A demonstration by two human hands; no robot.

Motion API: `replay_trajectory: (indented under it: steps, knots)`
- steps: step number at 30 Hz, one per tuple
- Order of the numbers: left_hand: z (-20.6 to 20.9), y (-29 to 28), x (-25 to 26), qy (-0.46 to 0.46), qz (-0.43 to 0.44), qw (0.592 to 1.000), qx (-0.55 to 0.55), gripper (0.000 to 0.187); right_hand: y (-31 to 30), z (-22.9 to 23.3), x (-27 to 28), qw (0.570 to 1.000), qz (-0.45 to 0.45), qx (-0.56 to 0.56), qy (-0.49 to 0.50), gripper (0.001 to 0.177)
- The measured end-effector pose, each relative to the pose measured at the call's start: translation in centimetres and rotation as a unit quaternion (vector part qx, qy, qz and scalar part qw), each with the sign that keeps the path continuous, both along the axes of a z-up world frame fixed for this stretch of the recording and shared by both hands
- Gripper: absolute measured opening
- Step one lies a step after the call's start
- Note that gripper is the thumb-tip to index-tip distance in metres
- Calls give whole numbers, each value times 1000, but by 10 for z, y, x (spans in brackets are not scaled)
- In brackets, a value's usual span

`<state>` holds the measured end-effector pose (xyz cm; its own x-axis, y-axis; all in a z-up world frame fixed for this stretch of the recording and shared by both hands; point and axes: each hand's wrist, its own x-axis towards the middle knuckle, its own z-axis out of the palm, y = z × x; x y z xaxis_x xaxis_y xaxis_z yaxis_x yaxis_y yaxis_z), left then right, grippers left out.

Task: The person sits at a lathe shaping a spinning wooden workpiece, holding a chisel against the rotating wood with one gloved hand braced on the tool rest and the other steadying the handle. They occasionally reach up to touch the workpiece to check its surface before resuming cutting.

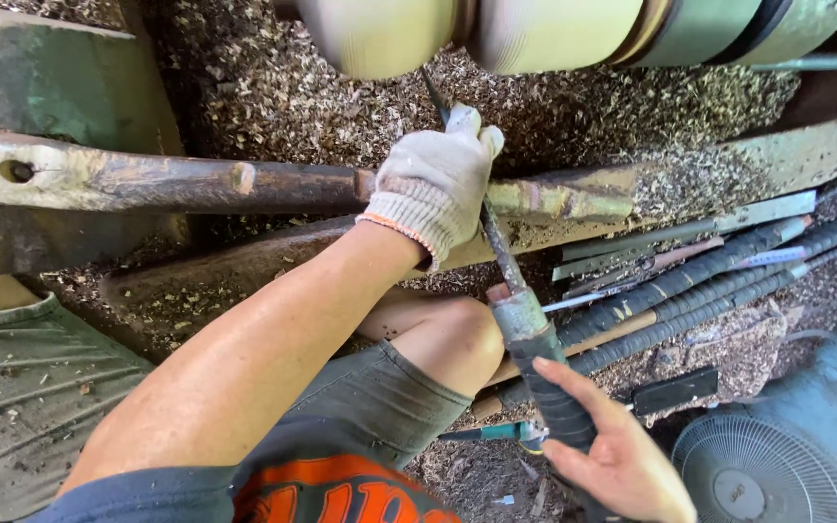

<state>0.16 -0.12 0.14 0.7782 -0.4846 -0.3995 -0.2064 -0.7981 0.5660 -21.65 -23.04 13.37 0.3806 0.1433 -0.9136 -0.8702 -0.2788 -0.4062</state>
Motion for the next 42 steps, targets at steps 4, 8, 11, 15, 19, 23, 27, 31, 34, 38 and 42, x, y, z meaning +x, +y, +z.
replay_trajectory:
  steps: [4, 8, 11, 15, 19, 23, 27, 31, 34, 38, 42]
  knots:
    - [4, 1, 0, 35, -25, 999, 3, 35, 8, -4, -13, 998, -56, -8, 18, 83]
    - [2, 1, -1, 5, -15, 1000, -15, 33, 14, -6, -18, 999, -41, 20, -22, 82]
    - [-3, 1, -2, -2, -13, 1000, -15, 32, 16, -9, -25, 997, -61, 34, -43, 81]
    - [-3, 0, -1, 26, -37, 999, 7, 38, 15, -15, -36, 994, -81, 45, -55, 81]
    - [4, 2, 1, 20, -40, 999, 0, 42, 19, -18, -41, 994, -76, 36, -71, 81]
    - [2, 1, -1, 10, -31, 999, -5, 38, 21, -23, -47, 992, -85, 44, -78, 82]
    - [-4, 0, -4, -15, -4, 1000, -17, 33, 23, -26, -52, 988, -104, 62, -92, 82]
    - [-3, 1, -2, -17, -27, 999, -10, 38, 25, -25, -48, 990, -97, 51, -89, 82]
    - [0, 0, -1, -7, -27, 999, -15, 36, 22, -20, -42, 992, -100, 41, -68, 82]
    - [-1, 0, -1, 10, -22, 1000, -4, 30, 15, -9, -27, 995, -81, 43, -47, 81]
    - [-1, 0, -1, 24, -6, 1000, 4, 24, 5, 3, -3, 999, -45, 13, 0, 82]
